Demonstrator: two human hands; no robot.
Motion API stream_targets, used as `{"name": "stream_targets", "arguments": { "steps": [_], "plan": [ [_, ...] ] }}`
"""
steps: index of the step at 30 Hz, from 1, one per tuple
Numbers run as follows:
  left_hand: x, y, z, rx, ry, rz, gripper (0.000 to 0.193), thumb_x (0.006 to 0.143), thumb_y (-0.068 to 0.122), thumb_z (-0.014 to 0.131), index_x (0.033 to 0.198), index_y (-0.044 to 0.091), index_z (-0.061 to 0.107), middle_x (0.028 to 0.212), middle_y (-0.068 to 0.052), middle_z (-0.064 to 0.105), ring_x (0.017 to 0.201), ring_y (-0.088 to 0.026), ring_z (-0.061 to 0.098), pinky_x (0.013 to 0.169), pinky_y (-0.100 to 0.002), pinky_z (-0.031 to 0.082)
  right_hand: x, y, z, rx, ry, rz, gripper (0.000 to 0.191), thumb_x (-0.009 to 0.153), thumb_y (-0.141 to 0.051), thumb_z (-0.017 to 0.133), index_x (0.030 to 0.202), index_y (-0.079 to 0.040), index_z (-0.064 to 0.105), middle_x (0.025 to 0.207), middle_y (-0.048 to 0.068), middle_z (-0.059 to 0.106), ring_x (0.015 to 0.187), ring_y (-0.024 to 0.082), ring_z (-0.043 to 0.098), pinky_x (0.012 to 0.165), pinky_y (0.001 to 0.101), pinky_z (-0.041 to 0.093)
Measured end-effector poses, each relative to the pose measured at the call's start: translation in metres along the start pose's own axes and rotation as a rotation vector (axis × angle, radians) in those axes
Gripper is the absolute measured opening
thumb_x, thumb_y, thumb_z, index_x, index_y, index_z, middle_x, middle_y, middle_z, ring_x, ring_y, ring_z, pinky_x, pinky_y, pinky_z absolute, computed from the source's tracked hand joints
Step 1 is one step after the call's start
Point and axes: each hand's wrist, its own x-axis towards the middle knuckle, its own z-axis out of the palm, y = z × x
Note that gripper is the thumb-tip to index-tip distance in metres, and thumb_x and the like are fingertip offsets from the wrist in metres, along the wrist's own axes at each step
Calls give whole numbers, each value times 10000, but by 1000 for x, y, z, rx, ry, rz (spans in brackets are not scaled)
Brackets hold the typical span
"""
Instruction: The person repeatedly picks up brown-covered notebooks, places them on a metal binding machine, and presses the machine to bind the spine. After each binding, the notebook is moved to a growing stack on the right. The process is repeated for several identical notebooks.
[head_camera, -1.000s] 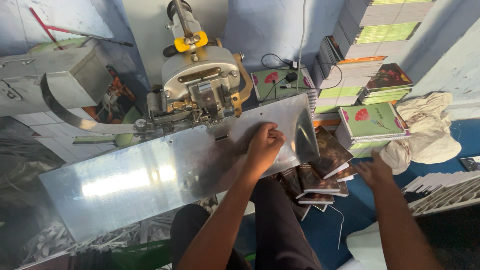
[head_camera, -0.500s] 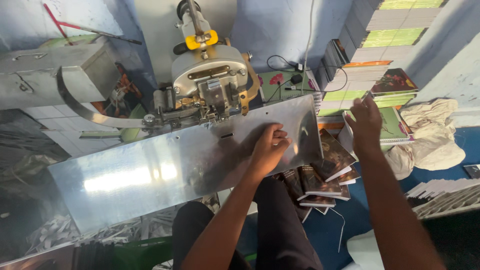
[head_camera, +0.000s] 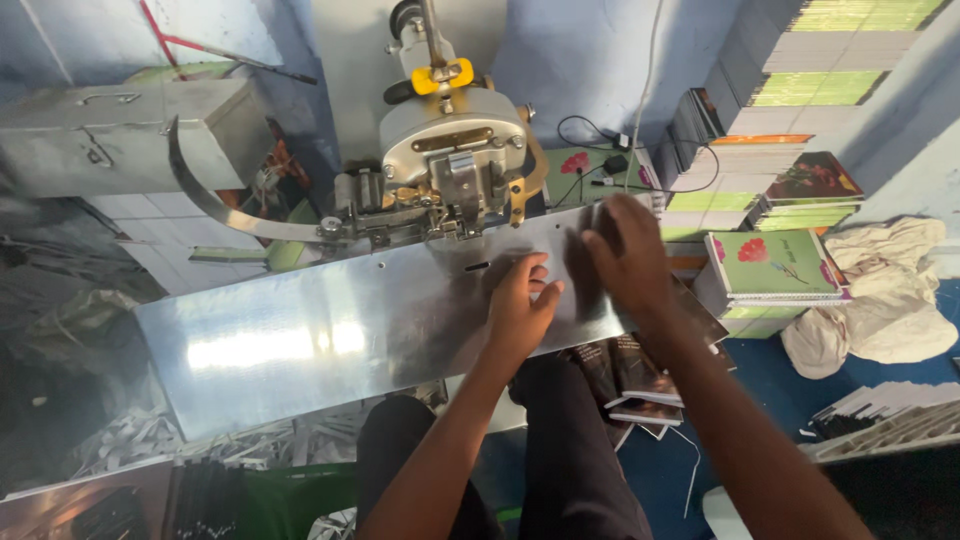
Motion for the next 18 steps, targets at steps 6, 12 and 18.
{"name": "stream_targets", "arguments": {
  "steps": [6,12,18],
  "plan": [
    [-17,21,-39,269,158,184,437,855,144,772,1255,25,643,1133,-185,703,982,-344,692,855,-438,549,2,-44,29,60,-135,-99,455,895,-195,768,1286,3,643,1332,233,589,1257,422,546,1083,481,454],
    [-32,28,-71,295,228,204,350,870,67,703,1212,14,652,1077,-195,679,995,-360,682,860,-447,554,-2,-73,51,-79,-170,-191,460,868,-211,752,1290,-40,677,1363,207,542,1340,458,452,1120,635,308],
    [-36,30,-81,363,259,106,296,895,82,677,1187,32,676,1089,-189,678,980,-347,699,851,-444,561,-8,-86,74,-37,-184,-199,446,897,-160,703,1330,-66,649,1425,181,531,1385,397,452,1209,627,268]
  ]
}}
